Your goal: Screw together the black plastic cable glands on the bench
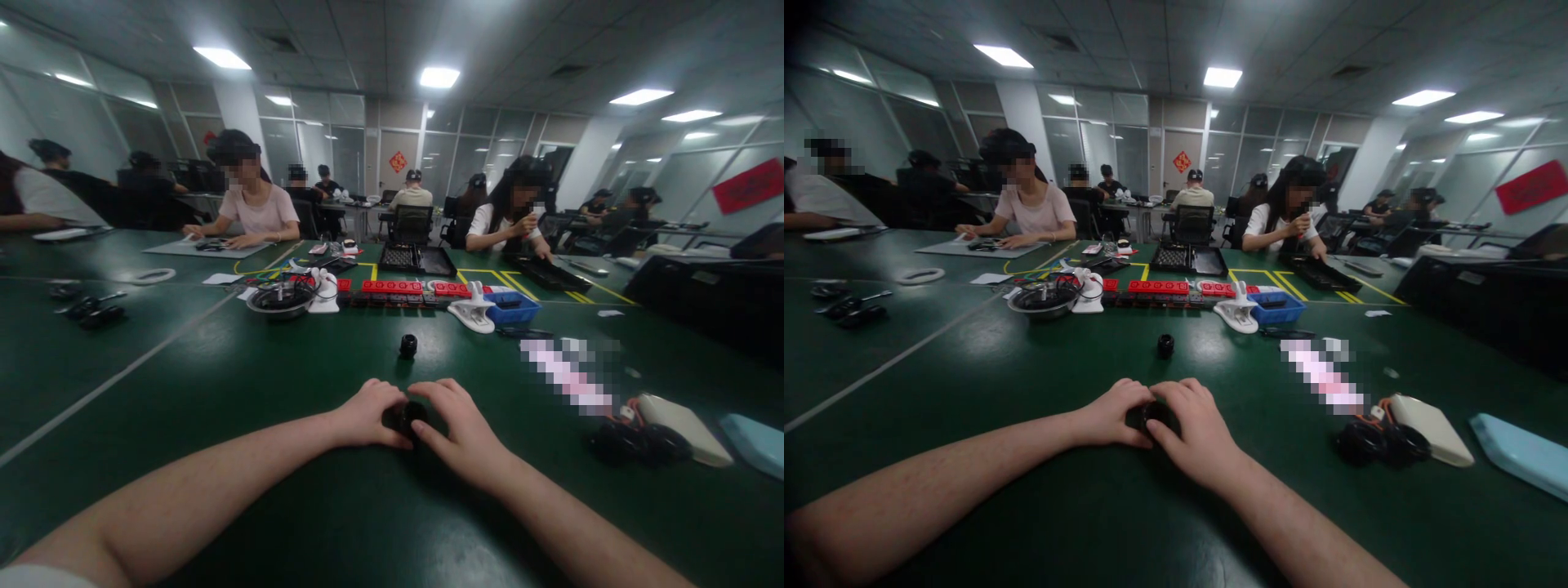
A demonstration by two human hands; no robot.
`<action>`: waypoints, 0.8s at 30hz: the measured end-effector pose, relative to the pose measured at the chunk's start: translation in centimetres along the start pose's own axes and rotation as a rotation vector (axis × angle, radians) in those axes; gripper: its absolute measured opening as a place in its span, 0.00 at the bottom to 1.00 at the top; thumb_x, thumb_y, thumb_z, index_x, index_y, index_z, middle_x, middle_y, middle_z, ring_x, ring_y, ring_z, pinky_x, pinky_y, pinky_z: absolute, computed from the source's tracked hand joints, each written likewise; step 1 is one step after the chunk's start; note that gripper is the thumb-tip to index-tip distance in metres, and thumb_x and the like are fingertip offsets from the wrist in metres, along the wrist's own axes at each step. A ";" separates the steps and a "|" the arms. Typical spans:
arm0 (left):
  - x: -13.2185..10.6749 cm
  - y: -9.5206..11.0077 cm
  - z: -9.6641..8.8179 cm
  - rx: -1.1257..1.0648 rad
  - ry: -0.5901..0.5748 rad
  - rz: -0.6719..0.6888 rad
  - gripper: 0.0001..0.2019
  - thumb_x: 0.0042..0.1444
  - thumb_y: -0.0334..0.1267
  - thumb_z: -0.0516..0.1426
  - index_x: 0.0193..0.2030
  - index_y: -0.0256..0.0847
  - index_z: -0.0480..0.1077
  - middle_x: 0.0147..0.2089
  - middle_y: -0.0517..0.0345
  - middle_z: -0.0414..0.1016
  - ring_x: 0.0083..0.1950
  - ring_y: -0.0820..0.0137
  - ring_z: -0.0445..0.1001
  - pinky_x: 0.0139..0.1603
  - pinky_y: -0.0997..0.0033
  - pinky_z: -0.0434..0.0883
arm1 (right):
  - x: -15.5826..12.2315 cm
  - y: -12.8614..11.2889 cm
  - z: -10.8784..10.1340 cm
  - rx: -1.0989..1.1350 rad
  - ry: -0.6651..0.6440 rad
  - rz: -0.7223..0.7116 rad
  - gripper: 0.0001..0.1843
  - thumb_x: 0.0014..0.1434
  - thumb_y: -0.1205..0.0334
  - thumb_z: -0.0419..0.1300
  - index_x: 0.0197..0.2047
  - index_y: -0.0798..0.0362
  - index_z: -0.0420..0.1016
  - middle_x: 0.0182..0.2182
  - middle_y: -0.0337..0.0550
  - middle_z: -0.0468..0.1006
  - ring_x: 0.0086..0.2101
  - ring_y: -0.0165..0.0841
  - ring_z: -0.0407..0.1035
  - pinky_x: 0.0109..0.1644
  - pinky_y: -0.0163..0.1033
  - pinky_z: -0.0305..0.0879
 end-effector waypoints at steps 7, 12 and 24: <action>-0.1 0.0 0.1 0.017 0.015 0.035 0.20 0.44 0.55 0.58 0.34 0.39 0.65 0.33 0.60 0.68 0.37 0.67 0.66 0.42 0.68 0.59 | -0.1 0.7 0.7 -0.169 0.105 0.132 0.23 0.47 0.49 0.61 0.42 0.54 0.66 0.36 0.46 0.71 0.37 0.38 0.63 0.40 0.44 0.59; 0.0 0.0 0.2 0.030 -0.001 0.029 0.19 0.44 0.54 0.58 0.34 0.39 0.65 0.33 0.61 0.68 0.37 0.67 0.66 0.42 0.68 0.59 | 0.0 0.6 1.1 -0.276 0.107 0.147 0.20 0.47 0.49 0.61 0.38 0.54 0.67 0.33 0.44 0.70 0.35 0.38 0.62 0.38 0.43 0.57; 0.0 0.2 0.0 0.016 -0.017 0.003 0.18 0.44 0.49 0.60 0.38 0.40 0.66 0.35 0.61 0.68 0.38 0.66 0.65 0.43 0.67 0.58 | 0.1 -0.7 1.2 -0.178 -0.066 0.018 0.18 0.49 0.65 0.56 0.46 0.52 0.66 0.40 0.43 0.71 0.40 0.36 0.59 0.44 0.42 0.56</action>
Point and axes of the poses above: each hand's wrist, its own x-axis towards the middle knuckle, its own z-axis out of the palm, y = z × x, the point moved 8 cm from there along x, towards the middle knuckle
